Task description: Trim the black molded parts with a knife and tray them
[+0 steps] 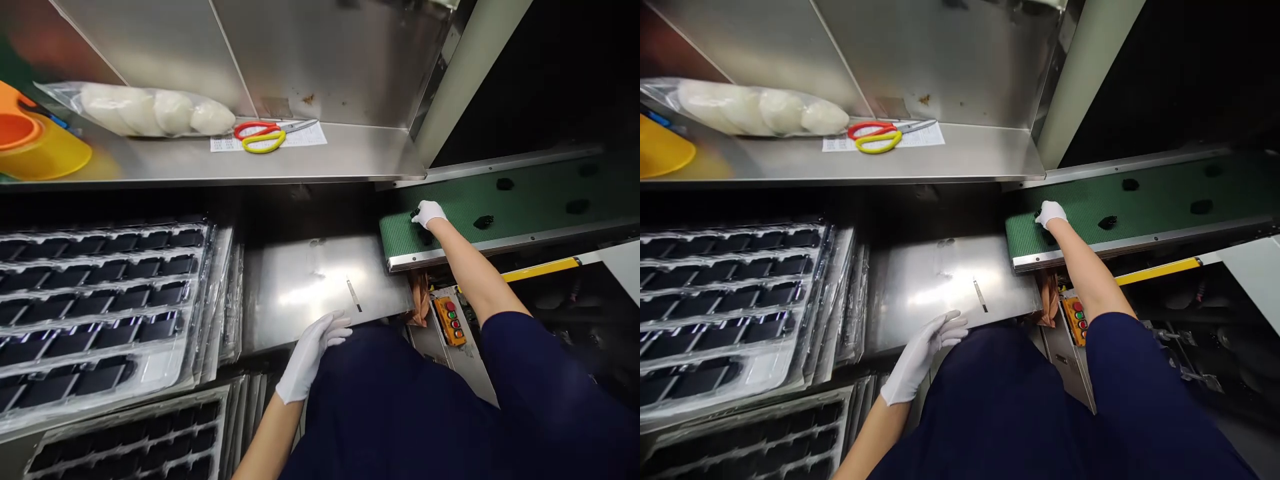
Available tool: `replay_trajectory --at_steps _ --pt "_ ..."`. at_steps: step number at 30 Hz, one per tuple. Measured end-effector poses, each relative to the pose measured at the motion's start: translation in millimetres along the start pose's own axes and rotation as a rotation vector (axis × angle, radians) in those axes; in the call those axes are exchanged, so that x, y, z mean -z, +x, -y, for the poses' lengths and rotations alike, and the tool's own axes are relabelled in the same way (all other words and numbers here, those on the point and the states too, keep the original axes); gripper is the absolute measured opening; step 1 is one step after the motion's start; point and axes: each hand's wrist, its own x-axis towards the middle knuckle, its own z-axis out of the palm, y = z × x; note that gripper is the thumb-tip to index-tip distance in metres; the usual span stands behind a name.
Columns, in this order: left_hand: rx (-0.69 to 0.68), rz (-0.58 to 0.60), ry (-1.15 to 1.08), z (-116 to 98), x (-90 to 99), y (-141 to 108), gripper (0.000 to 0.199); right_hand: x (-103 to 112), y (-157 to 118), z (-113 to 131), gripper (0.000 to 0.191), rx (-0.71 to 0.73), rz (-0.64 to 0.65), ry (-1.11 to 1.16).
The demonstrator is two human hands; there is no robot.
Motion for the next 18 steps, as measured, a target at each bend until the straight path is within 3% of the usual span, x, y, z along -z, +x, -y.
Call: replay_trajectory --at_steps 4,8,10,14,18 --pt "-0.018 0.016 -0.001 12 22.7 -4 0.051 -9 30 -27 0.051 -0.094 -0.016 0.035" --pt "0.009 0.008 0.046 17 33.3 -7 0.059 -17 30 -51 0.068 -0.129 -0.081 0.147" --pt "0.024 -0.009 0.084 16 34.7 -7 0.061 -15 20 -65 0.067 -0.139 -0.154 0.219" --pt "0.067 0.008 0.134 12 34.3 3 0.057 -15 -35 -105 0.054 -0.178 -0.335 0.333" --pt "0.123 0.047 0.190 16 27.4 25 0.052 -44 -141 -160 0.048 -0.183 -0.535 0.388"
